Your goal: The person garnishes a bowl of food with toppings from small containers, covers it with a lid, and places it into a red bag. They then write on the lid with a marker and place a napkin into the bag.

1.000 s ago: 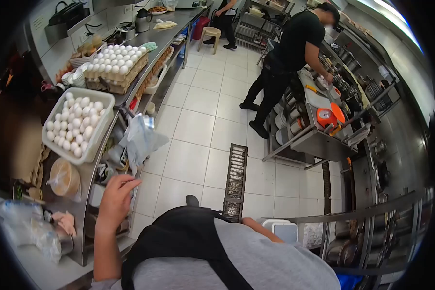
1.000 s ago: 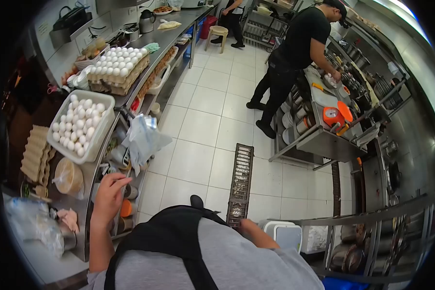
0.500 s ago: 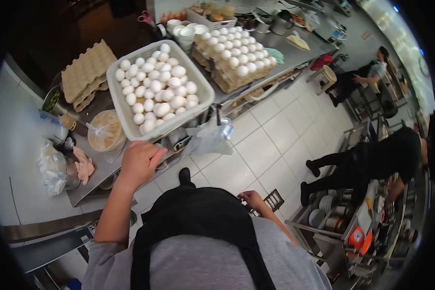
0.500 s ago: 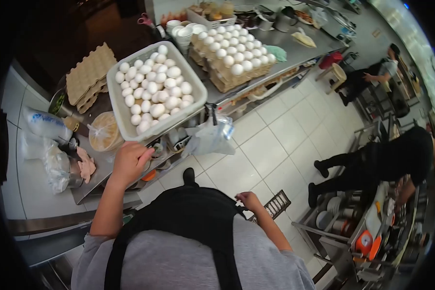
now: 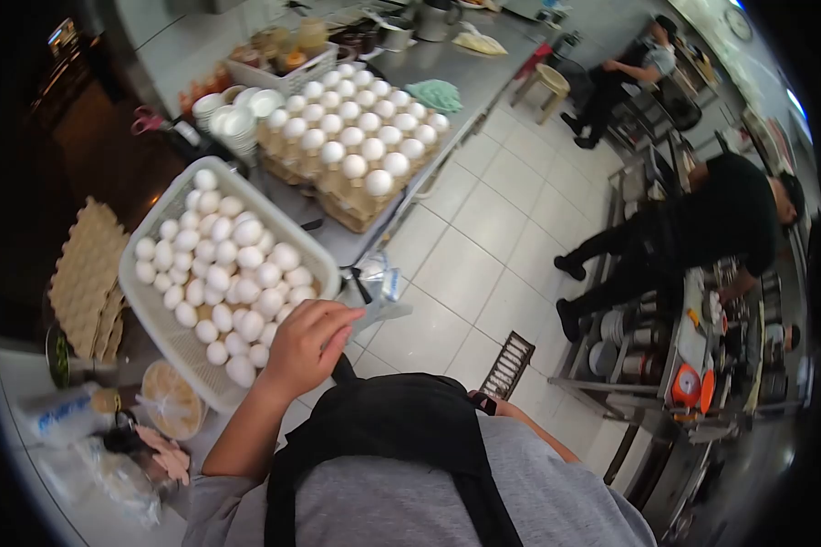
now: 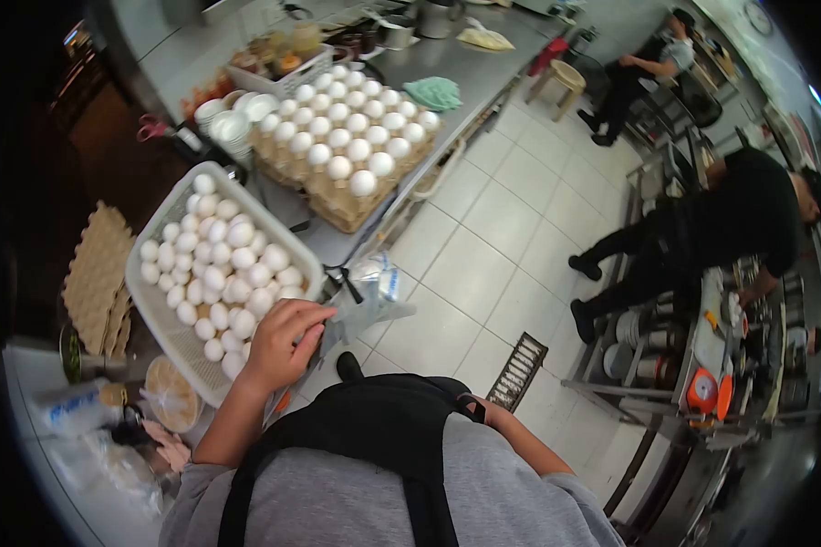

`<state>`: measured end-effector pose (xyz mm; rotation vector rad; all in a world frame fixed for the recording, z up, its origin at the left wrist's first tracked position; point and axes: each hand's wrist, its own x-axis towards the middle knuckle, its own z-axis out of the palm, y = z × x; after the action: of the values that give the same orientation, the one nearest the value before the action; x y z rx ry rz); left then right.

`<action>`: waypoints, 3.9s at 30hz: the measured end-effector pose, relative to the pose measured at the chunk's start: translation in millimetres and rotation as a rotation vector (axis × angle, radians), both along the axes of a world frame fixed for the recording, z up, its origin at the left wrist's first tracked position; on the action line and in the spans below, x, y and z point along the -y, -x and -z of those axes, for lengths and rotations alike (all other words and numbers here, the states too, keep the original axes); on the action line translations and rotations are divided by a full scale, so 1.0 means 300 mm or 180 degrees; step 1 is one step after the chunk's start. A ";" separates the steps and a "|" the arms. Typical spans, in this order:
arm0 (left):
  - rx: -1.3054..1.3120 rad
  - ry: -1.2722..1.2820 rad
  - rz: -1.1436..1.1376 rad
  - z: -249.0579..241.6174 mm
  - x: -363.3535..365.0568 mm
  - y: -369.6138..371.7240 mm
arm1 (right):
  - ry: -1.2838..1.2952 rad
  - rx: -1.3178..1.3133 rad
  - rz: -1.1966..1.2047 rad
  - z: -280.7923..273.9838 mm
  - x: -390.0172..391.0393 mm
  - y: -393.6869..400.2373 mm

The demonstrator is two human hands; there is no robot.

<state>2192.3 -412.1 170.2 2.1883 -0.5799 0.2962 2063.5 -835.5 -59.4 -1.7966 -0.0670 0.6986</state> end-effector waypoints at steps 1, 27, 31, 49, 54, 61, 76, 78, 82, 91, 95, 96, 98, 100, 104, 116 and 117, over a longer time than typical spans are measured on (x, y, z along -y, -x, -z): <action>-0.0028 0.0055 0.0191 0.002 0.057 -0.020 | 0.0077 0.0205 -0.0108 -0.012 0.030 0.021; -0.0114 -0.0747 0.2203 0.110 1.922 -0.306 | -0.1391 -0.0732 0.1634 0.118 1.313 0.212; -0.0323 -0.0594 0.2960 0.079 2.399 -0.463 | -0.0253 0.0592 0.2386 0.246 1.474 0.307; -0.4254 0.0197 0.4544 0.042 4.813 0.210 | 0.0724 -0.4309 0.5123 0.581 1.067 0.929; -0.4425 0.0414 0.4359 0.307 5.661 0.178 | 0.1214 -0.3343 0.7270 0.316 1.298 0.861; -0.2411 0.0189 0.3617 0.270 6.122 0.144 | 0.1034 -0.3530 0.8522 0.219 1.341 0.323; 0.1156 -0.1957 0.3419 0.458 6.306 0.226 | -0.1282 -0.5333 0.7666 -0.014 1.163 -0.545; 0.1342 -0.2039 0.3450 0.470 6.299 0.248 | -0.0212 -0.4947 0.7581 0.140 1.101 -0.580; 0.1654 -0.2175 0.3483 0.493 6.318 0.265 | -0.1298 -0.4821 0.9725 -0.099 1.264 -0.617; 0.2237 -0.2343 0.3547 0.472 6.379 0.184 | -0.2040 -0.5354 0.7942 -0.010 1.185 -0.915; 0.2598 -0.2476 0.3755 0.442 6.459 0.089 | -0.1589 -0.5112 0.8182 0.018 1.226 -0.784; 0.2742 -0.2497 0.3835 0.433 6.472 0.072 | -0.1284 -0.4903 0.8287 0.027 1.242 -0.738; 0.2702 -0.2406 0.4156 0.408 6.490 0.056 | -0.1013 -0.4686 0.8673 0.091 1.248 -0.652; 0.0516 -0.1412 0.4859 0.394 6.492 0.051 | -0.0802 -0.4385 0.9385 0.076 1.291 -0.567; -0.2025 -0.0617 0.4537 0.262 6.381 0.115 | -0.0756 -0.3881 0.9472 0.235 1.236 -0.482; -0.1848 -0.0383 0.6165 -0.158 5.418 0.146 | -0.2144 -0.2758 1.0619 0.619 0.795 -0.853; -0.1825 -0.0421 0.6185 -0.173 5.328 0.151 | -0.2239 -0.2789 1.0641 0.615 0.755 -0.901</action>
<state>2147.2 -2010.6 222.2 0.8485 -1.9350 -1.3072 2333.7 -1062.0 -243.9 -1.2225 -3.2095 1.6330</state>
